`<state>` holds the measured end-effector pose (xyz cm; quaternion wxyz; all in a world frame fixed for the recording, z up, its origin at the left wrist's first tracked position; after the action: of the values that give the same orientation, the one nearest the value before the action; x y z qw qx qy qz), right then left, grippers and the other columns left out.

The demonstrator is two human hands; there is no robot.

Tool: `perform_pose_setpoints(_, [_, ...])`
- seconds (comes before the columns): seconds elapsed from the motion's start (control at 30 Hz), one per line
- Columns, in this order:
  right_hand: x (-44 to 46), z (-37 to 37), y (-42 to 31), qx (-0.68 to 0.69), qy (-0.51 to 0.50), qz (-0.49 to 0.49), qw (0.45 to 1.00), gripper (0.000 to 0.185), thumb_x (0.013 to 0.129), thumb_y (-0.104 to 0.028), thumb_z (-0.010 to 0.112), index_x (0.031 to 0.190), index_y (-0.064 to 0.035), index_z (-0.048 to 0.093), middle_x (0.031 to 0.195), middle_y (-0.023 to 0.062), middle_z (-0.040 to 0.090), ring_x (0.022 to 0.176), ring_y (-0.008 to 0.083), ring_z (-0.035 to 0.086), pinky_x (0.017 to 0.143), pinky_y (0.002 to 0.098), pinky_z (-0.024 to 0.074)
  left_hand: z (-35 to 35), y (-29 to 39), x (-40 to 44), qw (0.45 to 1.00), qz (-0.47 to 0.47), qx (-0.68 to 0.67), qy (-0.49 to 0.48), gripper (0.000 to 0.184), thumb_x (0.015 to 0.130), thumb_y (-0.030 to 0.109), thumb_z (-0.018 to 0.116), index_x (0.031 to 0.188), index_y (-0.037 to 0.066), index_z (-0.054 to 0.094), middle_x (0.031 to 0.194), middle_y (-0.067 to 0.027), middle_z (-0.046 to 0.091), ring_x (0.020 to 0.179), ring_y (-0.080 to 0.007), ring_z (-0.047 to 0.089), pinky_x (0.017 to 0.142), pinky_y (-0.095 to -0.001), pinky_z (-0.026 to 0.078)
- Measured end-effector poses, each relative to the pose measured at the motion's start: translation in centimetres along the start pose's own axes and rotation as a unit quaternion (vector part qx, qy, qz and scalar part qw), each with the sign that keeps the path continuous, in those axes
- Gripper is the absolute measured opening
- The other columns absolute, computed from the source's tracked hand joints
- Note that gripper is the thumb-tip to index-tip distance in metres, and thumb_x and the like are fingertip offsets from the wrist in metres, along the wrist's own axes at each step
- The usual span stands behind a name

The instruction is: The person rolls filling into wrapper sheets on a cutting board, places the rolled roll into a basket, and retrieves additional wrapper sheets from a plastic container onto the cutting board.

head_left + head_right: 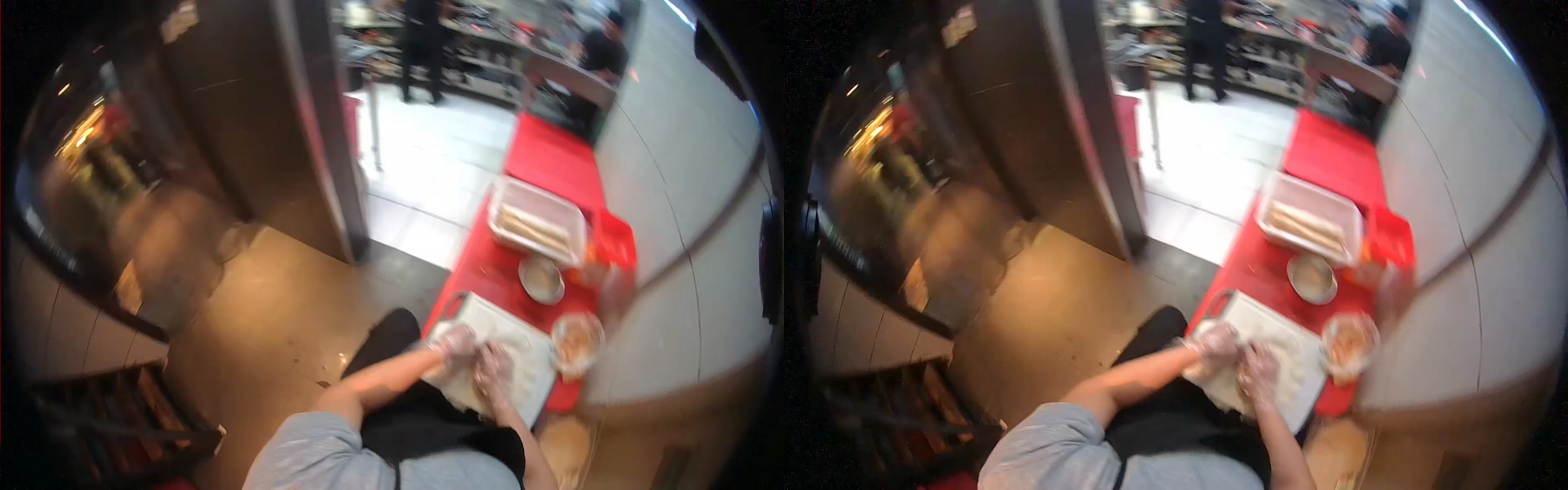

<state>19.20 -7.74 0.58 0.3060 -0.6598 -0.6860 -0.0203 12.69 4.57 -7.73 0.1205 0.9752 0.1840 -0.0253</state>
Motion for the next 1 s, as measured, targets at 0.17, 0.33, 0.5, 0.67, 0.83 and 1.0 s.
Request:
perform_pose_setpoints(0.17, [-1.3,0.4,0.6,-0.019,-0.010,0.047,0.999,0.040,0.077,-0.013,0.065,0.116,-0.0085,0.063,0.121,0.0115,0.061,0.117,0.0327,0.056,0.097,0.0475,0.0443,-5.7,-0.8,-3.7,0.864,-0.209,-0.453,-0.073,0.028,0.082,0.035,0.077,0.085,0.009,0.069,0.089,-0.0030,0.069,0.079,-0.0078,0.060,0.070,-0.0272,0.052])
perform_pose_setpoints(0.33, [-1.2,0.7,0.7,-0.023,-0.057,0.047,0.997,0.046,0.077,-0.015,0.066,0.123,-0.0123,0.061,0.128,0.0102,0.059,0.122,0.0321,0.053,0.103,0.0494,0.0385,-5.9,0.8,-5.5,0.567,-0.183,-0.798,-0.096,0.028,0.091,0.033,0.074,0.103,0.010,0.064,0.085,0.0036,0.058,0.071,-0.0078,0.055,0.061,-0.0267,0.047])
perform_pose_setpoints(0.5, [-1.5,1.1,1.0,-0.018,-0.062,0.059,0.996,0.047,0.077,-0.017,0.066,0.124,-0.0135,0.061,0.130,0.0100,0.059,0.125,0.0317,0.052,0.105,0.0494,0.0371,-5.5,0.3,-6.0,0.570,-0.243,-0.782,-0.069,0.043,0.094,0.038,0.070,0.123,0.007,0.061,0.089,0.0024,0.060,0.067,-0.0091,0.053,0.057,-0.0240,0.045])
perform_pose_setpoints(0.67, [-1.7,1.3,1.0,-0.031,-0.063,0.059,0.996,0.046,0.079,-0.017,0.066,0.125,-0.0138,0.061,0.131,0.0109,0.059,0.127,0.0317,0.052,0.106,0.0482,0.0370,-2.7,-2.3,-5.4,0.517,-0.190,-0.832,-0.070,0.036,0.093,0.040,0.072,0.113,0.012,0.062,0.084,0.0056,0.056,0.066,-0.0059,0.048,0.056,-0.0212,0.041])
perform_pose_setpoints(0.83, [-1.3,0.6,2.2,-0.040,0.029,0.068,0.996,0.050,0.085,-0.019,0.064,0.134,-0.0103,0.056,0.134,0.0137,0.057,0.127,0.0327,0.051,0.107,0.0482,0.0380,-6.0,-3.6,-7.6,0.704,-0.225,-0.672,-0.037,0.037,0.089,0.043,0.076,0.106,0.013,0.063,0.080,0.0073,0.058,0.064,-0.0055,0.051,0.059,-0.0212,0.043])
perform_pose_setpoints(1.0, [-0.3,-3.1,7.0,-0.040,0.069,0.179,0.981,0.077,0.080,-0.024,0.070,0.148,-0.0065,0.040,0.141,0.0180,0.051,0.129,0.0378,0.049,0.111,0.0479,0.0383,-9.8,-0.7,-8.7,0.917,-0.199,-0.342,0.056,0.040,0.079,0.031,0.081,0.082,-0.005,0.065,0.068,-0.0082,0.061,0.066,-0.0181,0.060,0.069,-0.0349,0.051])
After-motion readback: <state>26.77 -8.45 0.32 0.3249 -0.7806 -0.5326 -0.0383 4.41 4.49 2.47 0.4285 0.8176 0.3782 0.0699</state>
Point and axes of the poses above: each hand's wrist, its own x-axis towards the middle knuckle, its own z-axis out of the palm, y = z × x, the point moved 5 cm from there along x, towards the middle knuckle
